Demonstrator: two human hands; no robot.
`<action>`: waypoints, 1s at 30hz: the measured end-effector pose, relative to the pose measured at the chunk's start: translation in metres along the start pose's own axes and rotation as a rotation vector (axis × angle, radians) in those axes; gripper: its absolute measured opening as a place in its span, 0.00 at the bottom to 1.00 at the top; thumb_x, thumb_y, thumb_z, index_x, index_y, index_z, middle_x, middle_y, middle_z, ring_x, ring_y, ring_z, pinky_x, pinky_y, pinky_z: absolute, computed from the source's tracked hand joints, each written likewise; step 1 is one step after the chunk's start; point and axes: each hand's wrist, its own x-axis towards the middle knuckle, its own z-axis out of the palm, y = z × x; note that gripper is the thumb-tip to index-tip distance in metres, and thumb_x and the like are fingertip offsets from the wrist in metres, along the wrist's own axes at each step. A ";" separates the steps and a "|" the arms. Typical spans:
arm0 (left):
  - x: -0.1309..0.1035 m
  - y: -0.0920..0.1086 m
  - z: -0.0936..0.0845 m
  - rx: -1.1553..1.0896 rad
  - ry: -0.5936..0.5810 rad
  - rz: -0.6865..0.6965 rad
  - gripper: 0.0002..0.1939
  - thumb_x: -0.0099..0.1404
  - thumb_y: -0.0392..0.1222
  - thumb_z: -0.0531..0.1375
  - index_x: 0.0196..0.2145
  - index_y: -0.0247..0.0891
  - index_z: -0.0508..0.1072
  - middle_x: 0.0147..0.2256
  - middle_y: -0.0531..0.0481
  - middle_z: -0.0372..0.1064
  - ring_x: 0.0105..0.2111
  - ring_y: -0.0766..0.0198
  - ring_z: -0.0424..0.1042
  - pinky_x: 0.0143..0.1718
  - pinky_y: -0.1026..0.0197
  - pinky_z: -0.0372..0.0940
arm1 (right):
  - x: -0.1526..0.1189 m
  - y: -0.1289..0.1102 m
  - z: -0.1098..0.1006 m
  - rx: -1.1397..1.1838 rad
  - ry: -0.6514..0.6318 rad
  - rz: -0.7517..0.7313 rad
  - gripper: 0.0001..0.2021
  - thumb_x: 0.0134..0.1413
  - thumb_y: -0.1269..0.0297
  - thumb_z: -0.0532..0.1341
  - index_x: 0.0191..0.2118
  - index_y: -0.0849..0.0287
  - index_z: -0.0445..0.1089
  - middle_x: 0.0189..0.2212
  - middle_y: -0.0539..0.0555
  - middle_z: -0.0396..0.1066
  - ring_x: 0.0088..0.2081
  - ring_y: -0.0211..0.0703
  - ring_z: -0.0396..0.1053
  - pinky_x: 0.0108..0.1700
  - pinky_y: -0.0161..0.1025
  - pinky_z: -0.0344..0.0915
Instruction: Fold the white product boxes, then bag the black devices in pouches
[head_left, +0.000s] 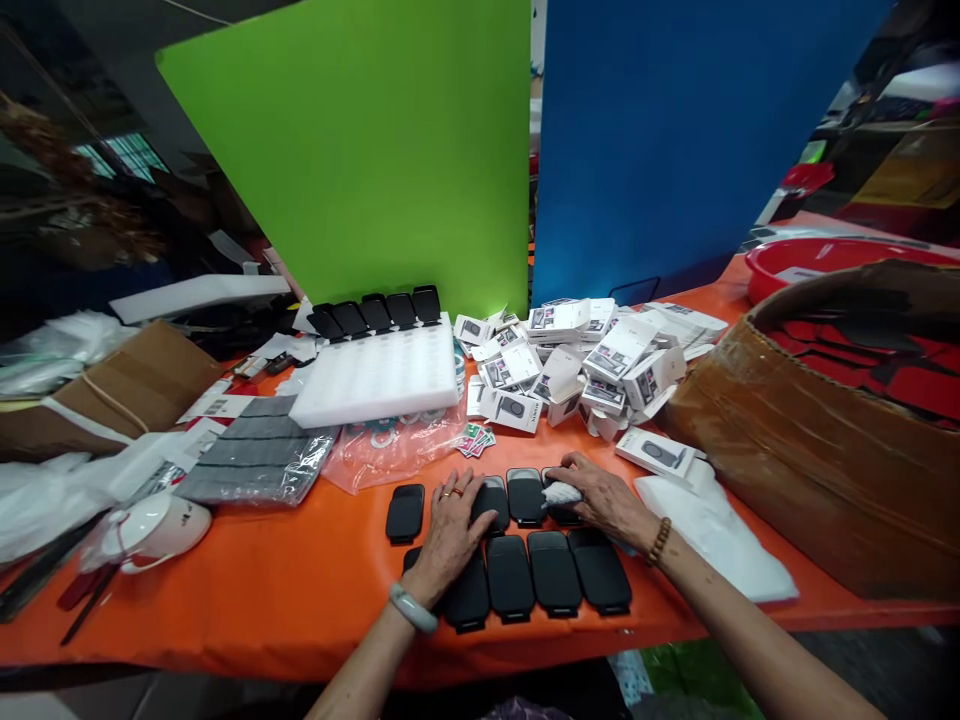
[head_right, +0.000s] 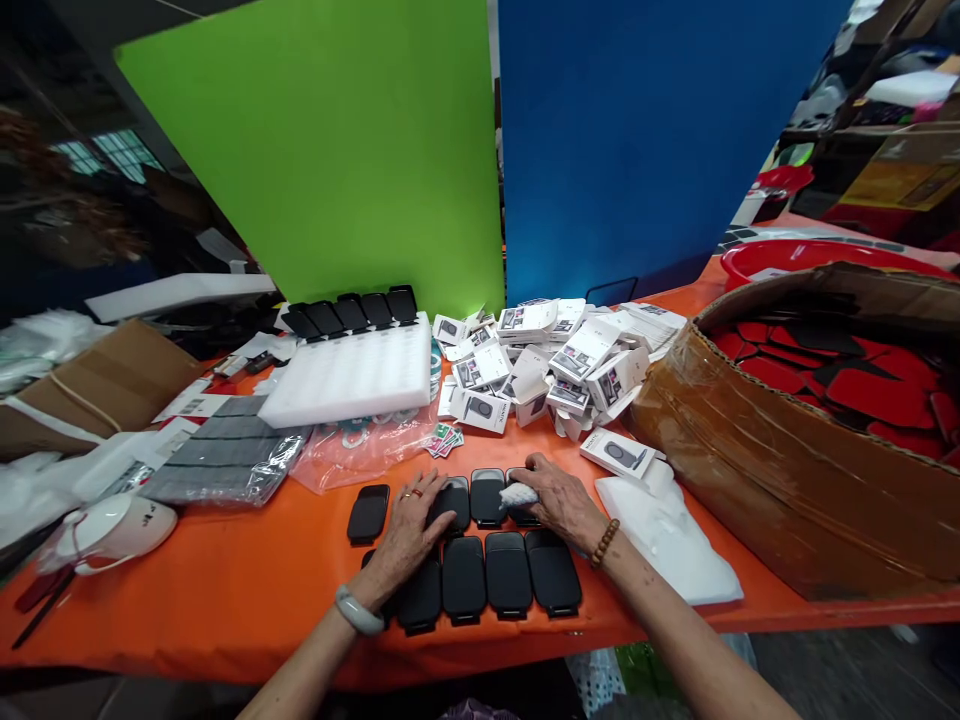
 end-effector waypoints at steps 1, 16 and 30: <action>-0.002 -0.005 -0.003 -0.003 0.037 -0.030 0.24 0.66 0.46 0.55 0.59 0.43 0.61 0.62 0.41 0.56 0.63 0.48 0.50 0.61 0.40 0.45 | -0.002 0.001 -0.001 -0.001 0.013 0.005 0.23 0.46 0.76 0.56 0.50 0.53 0.68 0.47 0.57 0.64 0.41 0.47 0.68 0.39 0.37 0.64; -0.039 -0.047 -0.004 0.005 0.215 -0.272 0.27 0.60 0.49 0.59 0.56 0.38 0.66 0.61 0.36 0.55 0.62 0.45 0.52 0.61 0.44 0.51 | -0.112 0.000 0.041 0.262 0.052 0.048 0.27 0.49 0.67 0.62 0.58 0.52 0.64 0.58 0.62 0.59 0.57 0.58 0.61 0.55 0.48 0.64; -0.039 -0.032 0.004 0.101 0.220 -0.216 0.25 0.63 0.48 0.57 0.57 0.39 0.66 0.61 0.39 0.55 0.62 0.43 0.51 0.60 0.41 0.51 | -0.108 -0.016 0.049 0.168 0.162 0.023 0.26 0.50 0.71 0.58 0.57 0.49 0.64 0.54 0.58 0.62 0.54 0.53 0.62 0.54 0.50 0.64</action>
